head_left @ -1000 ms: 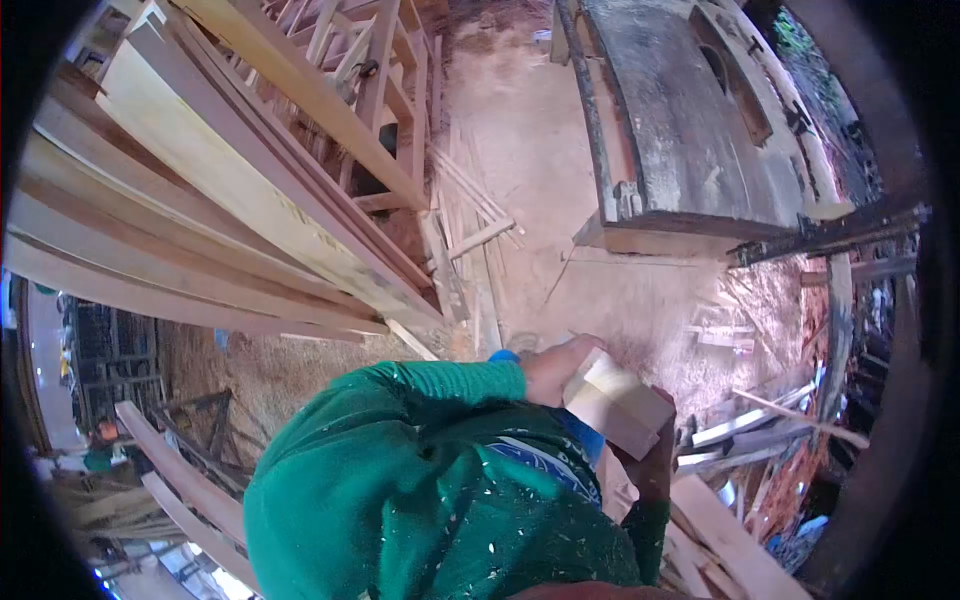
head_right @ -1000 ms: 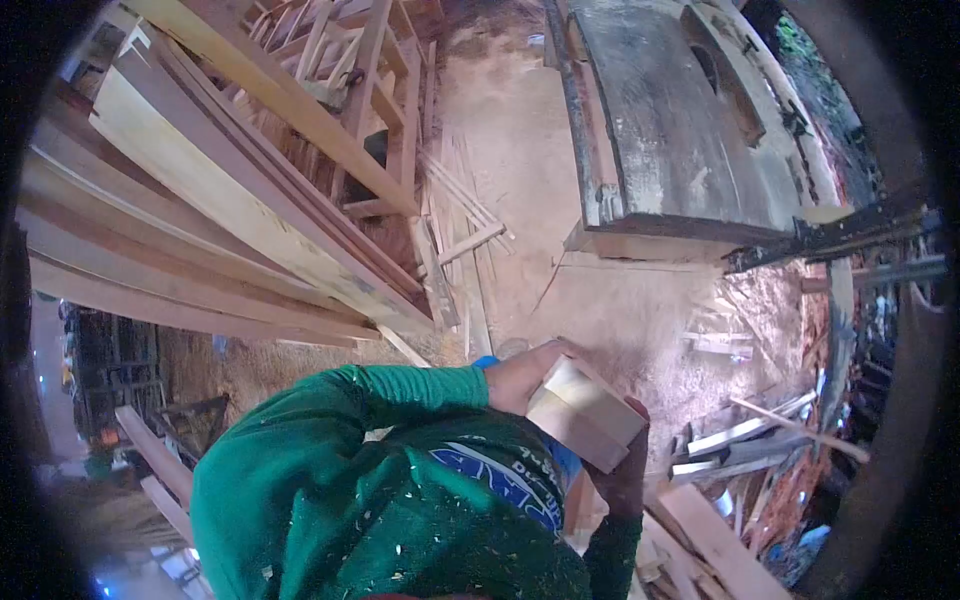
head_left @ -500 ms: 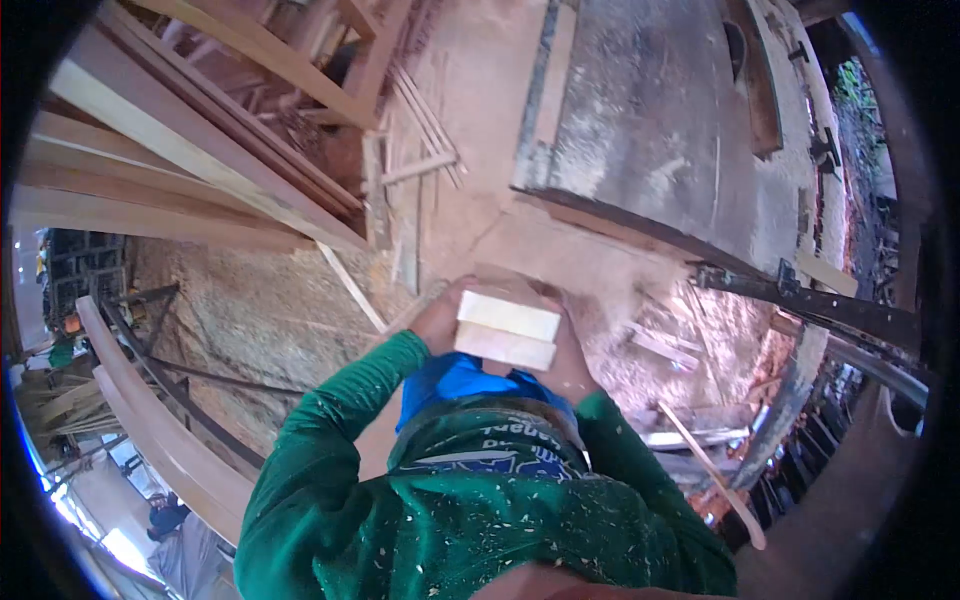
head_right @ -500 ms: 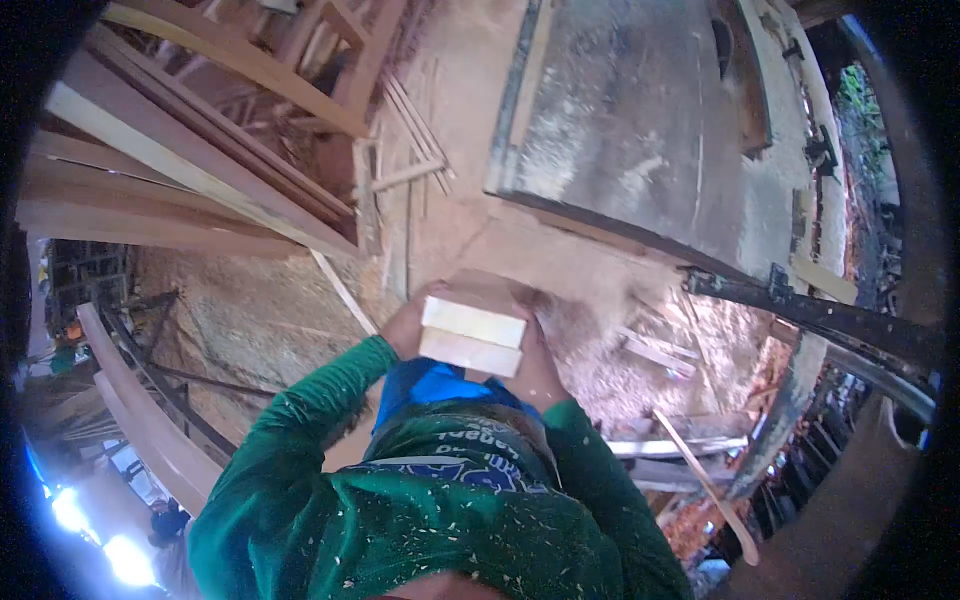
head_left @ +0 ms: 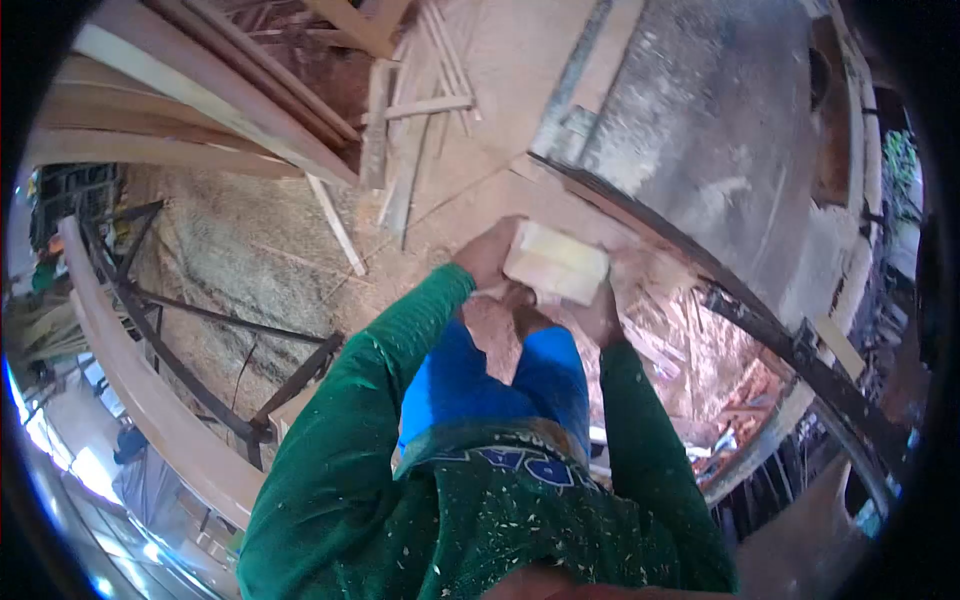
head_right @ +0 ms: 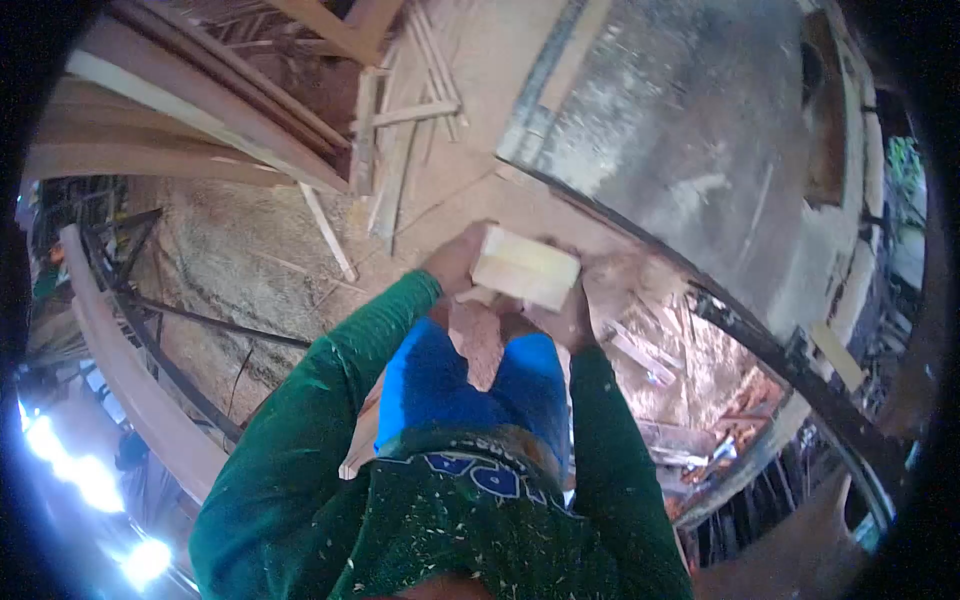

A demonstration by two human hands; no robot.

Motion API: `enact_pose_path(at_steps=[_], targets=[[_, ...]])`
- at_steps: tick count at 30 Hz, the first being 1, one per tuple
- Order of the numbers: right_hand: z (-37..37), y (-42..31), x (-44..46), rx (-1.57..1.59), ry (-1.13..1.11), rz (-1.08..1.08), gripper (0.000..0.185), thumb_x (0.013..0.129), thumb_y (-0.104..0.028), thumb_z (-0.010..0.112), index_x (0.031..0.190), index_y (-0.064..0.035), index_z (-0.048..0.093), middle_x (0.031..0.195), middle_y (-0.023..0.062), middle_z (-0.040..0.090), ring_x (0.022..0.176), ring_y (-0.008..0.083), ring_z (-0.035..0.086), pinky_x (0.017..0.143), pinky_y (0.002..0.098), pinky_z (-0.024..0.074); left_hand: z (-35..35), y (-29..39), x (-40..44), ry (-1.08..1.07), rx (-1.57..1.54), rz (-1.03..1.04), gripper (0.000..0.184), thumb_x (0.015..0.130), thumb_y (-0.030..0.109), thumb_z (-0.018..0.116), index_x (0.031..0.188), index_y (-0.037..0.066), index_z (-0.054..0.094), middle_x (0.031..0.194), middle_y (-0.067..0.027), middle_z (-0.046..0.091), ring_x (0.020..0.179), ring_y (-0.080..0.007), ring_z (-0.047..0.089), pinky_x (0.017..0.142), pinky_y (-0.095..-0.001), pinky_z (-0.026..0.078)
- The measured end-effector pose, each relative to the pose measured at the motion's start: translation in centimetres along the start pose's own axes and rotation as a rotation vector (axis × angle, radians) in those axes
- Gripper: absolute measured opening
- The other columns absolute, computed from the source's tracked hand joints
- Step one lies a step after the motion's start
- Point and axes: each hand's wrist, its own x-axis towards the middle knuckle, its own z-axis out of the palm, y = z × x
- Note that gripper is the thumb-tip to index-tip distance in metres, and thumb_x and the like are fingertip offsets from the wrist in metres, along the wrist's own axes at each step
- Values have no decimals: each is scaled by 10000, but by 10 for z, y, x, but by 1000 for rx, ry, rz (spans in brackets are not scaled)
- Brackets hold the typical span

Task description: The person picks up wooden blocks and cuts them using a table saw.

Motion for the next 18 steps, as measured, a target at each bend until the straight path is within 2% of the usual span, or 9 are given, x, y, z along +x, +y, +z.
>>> enact_pose_path(at_steps=[1, 3, 5, 7, 9, 12, 15, 18], targets=[[-10, -10, 3, -47, 38, -41, 779, 828, 4, 795, 1497, -7, 396, 1379, 168, 605, 1308, 266, 573, 1055, 406, 504, 6, -2, 12, 14, 31, -20, 892, 731, 115, 823, 1493, 28, 367, 1393, -253, 553, 1296, -409, 562, 1096, -428, 460], [-42, 53, 17, -221, 55, 83, 713, 835, -56, 818, 1443, 4, 449, 1379, 187, 615, 1299, 249, 583, 1055, 401, 498, 11, -9, 28, 41, 108, -62, 868, 739, 98, 808, 1488, 39, 373, 1444, -253, 521, 1278, -435, 569, 1070, -458, 477], [-47, 51, 33, -322, -6, 173, 792, 797, -110, 869, 1441, 6, 423, 1371, 211, 623, 1254, 228, 623, 1042, 385, 503, 10, -2, 42, 99, 148, -86, 866, 735, 63, 783, 1503, 43, 383, 1464, -247, 510, 1333, -430, 526, 1121, -443, 446], [-44, 49, 46, -189, 49, 110, 753, 833, -111, 843, 1447, 3, 423, 1357, 191, 631, 1263, 235, 609, 1040, 383, 503, 7, -3, 53, 168, 213, -48, 888, 734, 64, 784, 1521, 44, 374, 1485, -250, 495, 1359, -422, 508, 1139, -425, 437], [-36, 49, 52, -50, 93, 54, 713, 868, -111, 818, 1452, 0, 423, 1343, 170, 638, 1273, 241, 596, 1038, 381, 503, 8, -10, 60, 136, 183, -139, 990, 730, 88, 806, 1581, 46, 300, 1517, -258, 473, 1373, -411, 503, 1161, -412, 422], [-27, 42, 54, 75, 178, 107, 646, 976, -304, 716, 1463, 7, 428, 1343, 173, 626, 1260, 268, 594, 1011, 387, 514, 8, -3, 57, 111, 38, -236, 1070, 728, 116, 826, 1612, 38, 229, 1516, -268, 482, 1356, -406, 526, 1156, -416, 431], [-29, 30, 55, 83, 306, 392, 719, 1026, -524, 565, 1480, 16, 427, 1376, 197, 596, 1258, 293, 594, 982, 393, 523, 12, 16, 45, 122, -103, -243, 1120, 737, 157, 844, 1628, 32, 176, 1499, -264, 510, 1301, -375, 582, 1126, -402, 454], [-36, 40, 59, 14, 218, 435, 787, 1026, -610, 487, 1489, 24, 428, 1389, 208, 588, 1256, 315, 595, 950, 402, 529, 18, 28, 37, 170, -204, -292, 1088, 798, 227, 827, 1637, 39, 160, 1494, -256, 524, 1201, -326, 643, 1056, -378, 489]])
